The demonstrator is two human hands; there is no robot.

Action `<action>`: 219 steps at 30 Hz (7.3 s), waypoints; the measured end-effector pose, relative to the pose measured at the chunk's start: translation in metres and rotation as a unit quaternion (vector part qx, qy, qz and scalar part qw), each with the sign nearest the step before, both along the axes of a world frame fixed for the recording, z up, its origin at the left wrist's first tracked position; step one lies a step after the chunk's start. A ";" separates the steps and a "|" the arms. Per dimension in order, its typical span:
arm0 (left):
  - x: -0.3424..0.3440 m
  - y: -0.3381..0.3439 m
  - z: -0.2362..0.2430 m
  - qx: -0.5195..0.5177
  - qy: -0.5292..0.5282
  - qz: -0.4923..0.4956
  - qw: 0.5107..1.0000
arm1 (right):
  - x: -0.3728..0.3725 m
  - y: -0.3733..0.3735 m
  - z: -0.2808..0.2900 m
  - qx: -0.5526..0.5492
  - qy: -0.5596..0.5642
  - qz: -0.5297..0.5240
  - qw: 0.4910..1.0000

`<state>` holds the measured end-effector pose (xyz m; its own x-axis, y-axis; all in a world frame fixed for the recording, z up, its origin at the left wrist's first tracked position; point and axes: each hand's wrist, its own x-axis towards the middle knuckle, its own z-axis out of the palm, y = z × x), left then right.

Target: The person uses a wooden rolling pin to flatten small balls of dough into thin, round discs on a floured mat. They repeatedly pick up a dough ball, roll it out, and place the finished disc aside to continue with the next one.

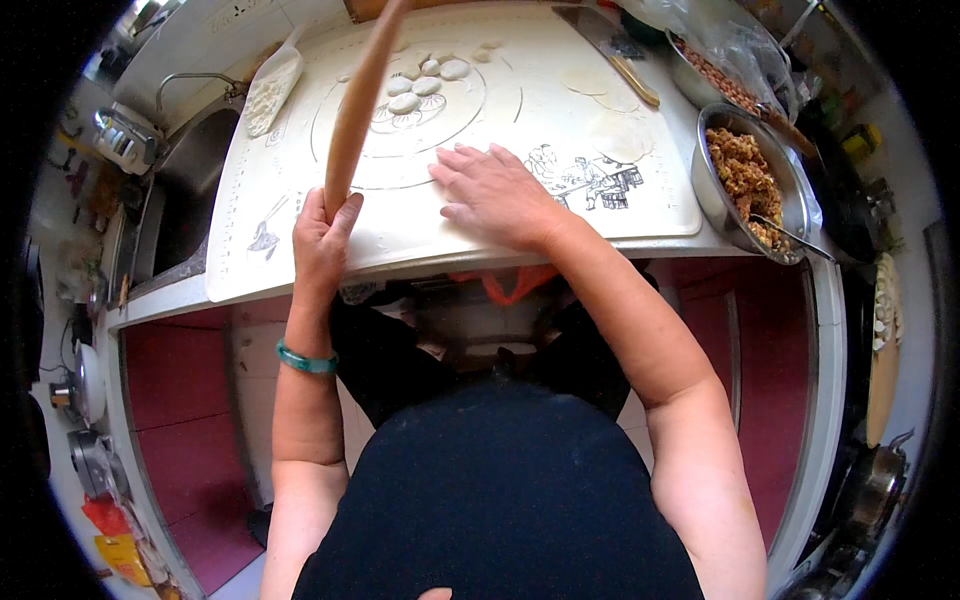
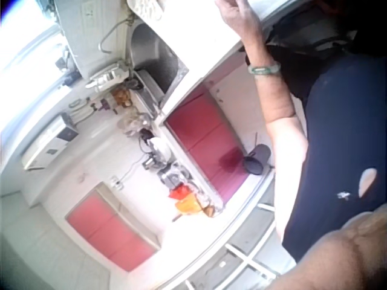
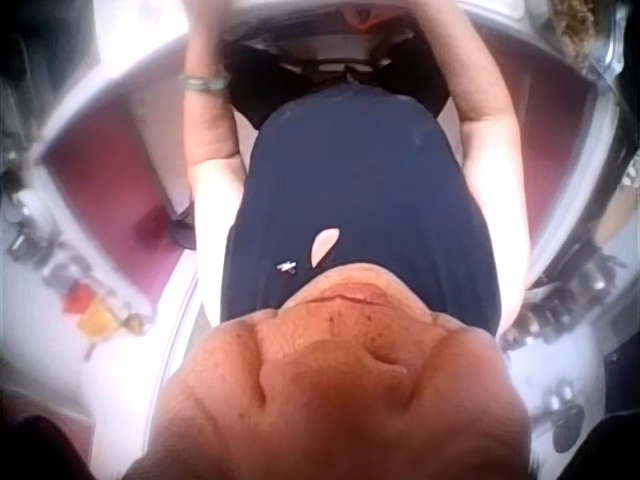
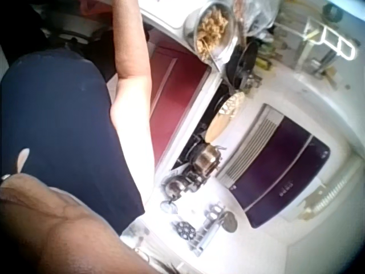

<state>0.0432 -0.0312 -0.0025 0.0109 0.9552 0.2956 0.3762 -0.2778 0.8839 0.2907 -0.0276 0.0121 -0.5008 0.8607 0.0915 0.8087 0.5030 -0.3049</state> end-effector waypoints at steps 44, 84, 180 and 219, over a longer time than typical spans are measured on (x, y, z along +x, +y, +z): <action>-0.032 -0.041 0.006 0.012 0.177 0.057 0.982 | -0.009 -0.028 -0.007 0.045 0.018 0.005 0.999; -0.003 0.048 0.018 -0.011 0.460 -0.080 0.884 | 0.043 0.012 0.014 0.029 -0.035 -0.122 0.991; -0.013 -0.055 0.014 0.054 0.484 -0.120 0.865 | 0.058 -0.059 -0.002 0.086 -0.075 -0.043 0.993; -0.005 0.037 0.010 0.034 0.445 -0.042 0.894 | 0.042 0.019 0.011 0.068 -0.034 -0.095 0.993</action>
<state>0.0387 0.0055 0.0077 0.3416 0.9203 0.1906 0.8972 -0.3797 0.2253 0.3325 -0.0083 0.0226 -0.3395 0.9222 0.1853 0.9096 0.3720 -0.1849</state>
